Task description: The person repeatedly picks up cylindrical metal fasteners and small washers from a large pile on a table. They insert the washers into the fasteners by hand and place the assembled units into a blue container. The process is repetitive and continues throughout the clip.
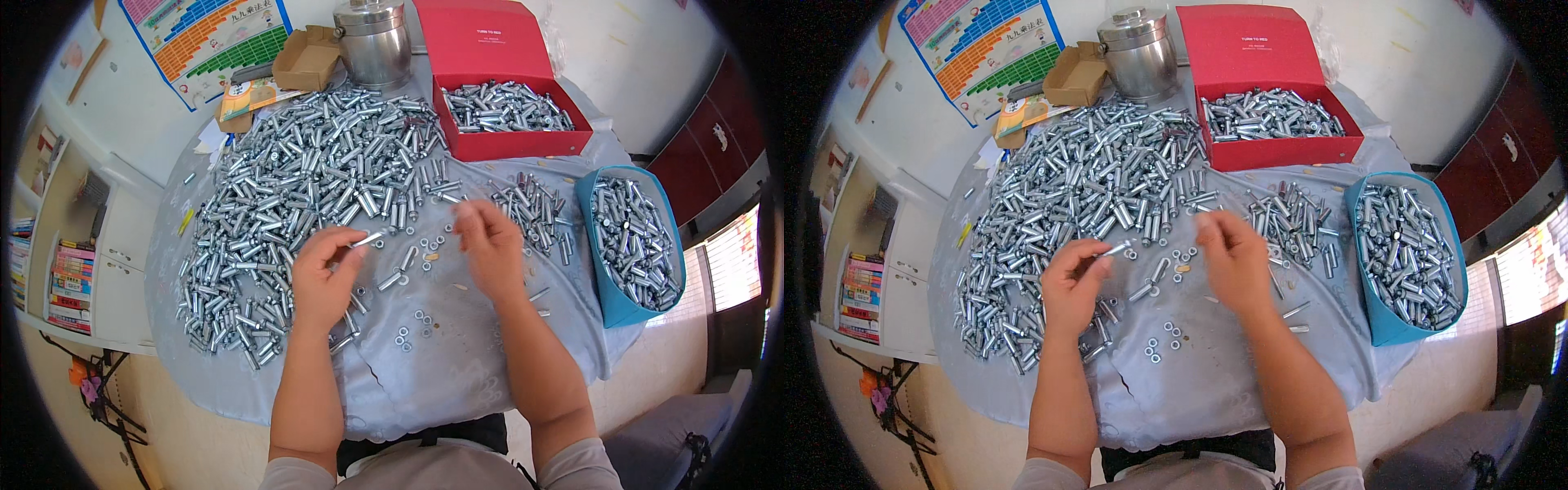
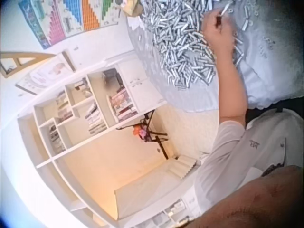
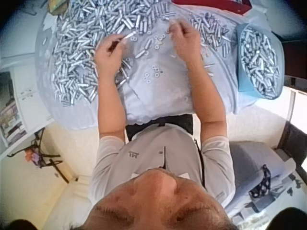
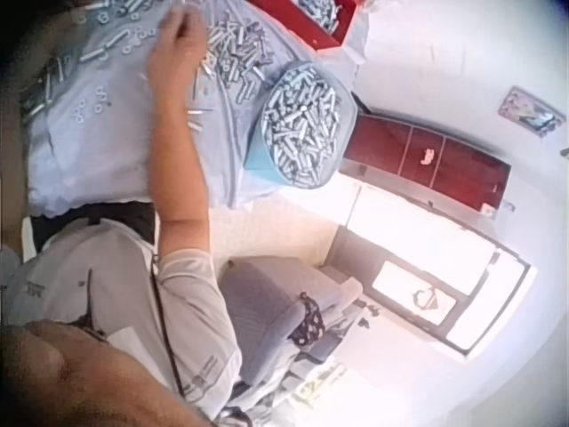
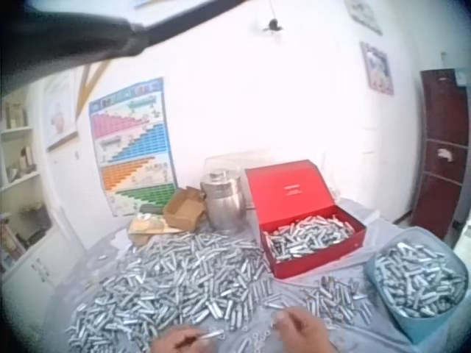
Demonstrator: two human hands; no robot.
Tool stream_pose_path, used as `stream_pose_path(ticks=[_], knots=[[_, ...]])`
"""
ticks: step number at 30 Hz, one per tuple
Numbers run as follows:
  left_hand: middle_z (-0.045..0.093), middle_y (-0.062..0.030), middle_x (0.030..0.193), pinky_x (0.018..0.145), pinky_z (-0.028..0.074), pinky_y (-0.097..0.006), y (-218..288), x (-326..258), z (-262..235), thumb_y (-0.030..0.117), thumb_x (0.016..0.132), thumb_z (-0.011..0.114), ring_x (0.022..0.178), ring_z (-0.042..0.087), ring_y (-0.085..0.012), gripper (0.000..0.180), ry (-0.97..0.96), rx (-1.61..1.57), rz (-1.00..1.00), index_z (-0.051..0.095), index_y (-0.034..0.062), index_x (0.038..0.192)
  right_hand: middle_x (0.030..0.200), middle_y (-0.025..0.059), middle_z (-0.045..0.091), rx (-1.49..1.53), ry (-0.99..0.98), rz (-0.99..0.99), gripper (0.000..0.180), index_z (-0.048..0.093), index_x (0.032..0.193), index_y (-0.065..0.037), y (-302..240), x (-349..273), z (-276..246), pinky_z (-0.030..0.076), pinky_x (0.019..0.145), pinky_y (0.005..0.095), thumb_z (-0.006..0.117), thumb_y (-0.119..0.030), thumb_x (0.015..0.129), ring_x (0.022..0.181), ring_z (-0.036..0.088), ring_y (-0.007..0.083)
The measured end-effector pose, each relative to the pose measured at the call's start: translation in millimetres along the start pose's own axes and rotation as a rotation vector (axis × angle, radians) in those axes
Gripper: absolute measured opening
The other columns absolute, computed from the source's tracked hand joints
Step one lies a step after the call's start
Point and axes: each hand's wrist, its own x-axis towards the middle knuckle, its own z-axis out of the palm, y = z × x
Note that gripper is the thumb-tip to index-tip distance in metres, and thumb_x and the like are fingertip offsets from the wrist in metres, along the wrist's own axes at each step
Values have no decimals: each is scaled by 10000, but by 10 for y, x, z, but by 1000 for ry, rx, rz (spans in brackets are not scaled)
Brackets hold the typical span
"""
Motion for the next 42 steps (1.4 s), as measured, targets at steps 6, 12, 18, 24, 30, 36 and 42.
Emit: stream_pose_path(ticks=[6, 12, 18, 24, 30, 36, 42], knots=[[616, -95, 1047, 775, 534, -258, 71, -80, 192, -89, 814, 644, 883, 627, -150, 187, -187, -226, 0, 667, -34, 992, 661, -11, 559, 26, -388, 139, 321, 619, 854, -17, -103, -182, 164, 398, 533, 236, 562, -314, 962, 570, 487, 70], [646, -89, 1000, 737, 518, -237, 38, -101, 203, -46, 812, 678, 871, 637, -136, 268, -177, -176, -80, 676, -2, 1076, 622, -5, 535, 124, -404, 384, 452, 596, 775, 2, -194, -143, 107, 381, 498, 252, 522, -396, 974, 542, 468, 71], [681, -83, 894, 652, 502, -213, 59, -125, 235, 27, 815, 712, 777, 657, -118, 234, -219, -216, -97, 701, 16, 1048, 597, 0, 499, -3, -381, 289, 530, 559, 674, 0, -80, -151, 127, 378, 524, 282, 497, -429, 979, 560, 424, 90], [677, -89, 878, 644, 510, -221, 58, -132, 249, 54, 846, 694, 720, 665, -131, 196, -225, -285, -191, 693, -16, 1029, 618, 14, 497, -11, -348, 295, 493, 555, 696, 1, -23, -160, 132, 381, 554, 298, 489, -390, 988, 595, 419, 99], [684, -100, 854, 665, 542, -255, 66, -103, 242, 107, 899, 646, 717, 674, -155, 195, -154, -409, -360, 672, -49, 1014, 710, 18, 550, 55, -350, 39, 278, 590, 843, -1, -64, -202, 163, 394, 576, 257, 566, -252, 960, 669, 464, 67], [685, -99, 865, 671, 550, -257, 62, -89, 235, 120, 917, 629, 724, 677, -159, 204, -127, -437, -360, 659, -55, 1016, 834, -15, 580, 101, -452, 219, 171, 598, 1028, -15, -75, -166, 119, 423, 631, 208, 648, -119, 902, 711, 505, 46], [684, -100, 867, 667, 555, -260, 58, -88, 238, 110, 925, 615, 726, 679, -164, 196, -130, -479, -353, 651, -50, 1030, 857, -3, 600, 191, -390, 158, 191, 605, 1050, -12, -149, -182, 150, 436, 654, 206, 622, -156, 925, 724, 512, 54]])
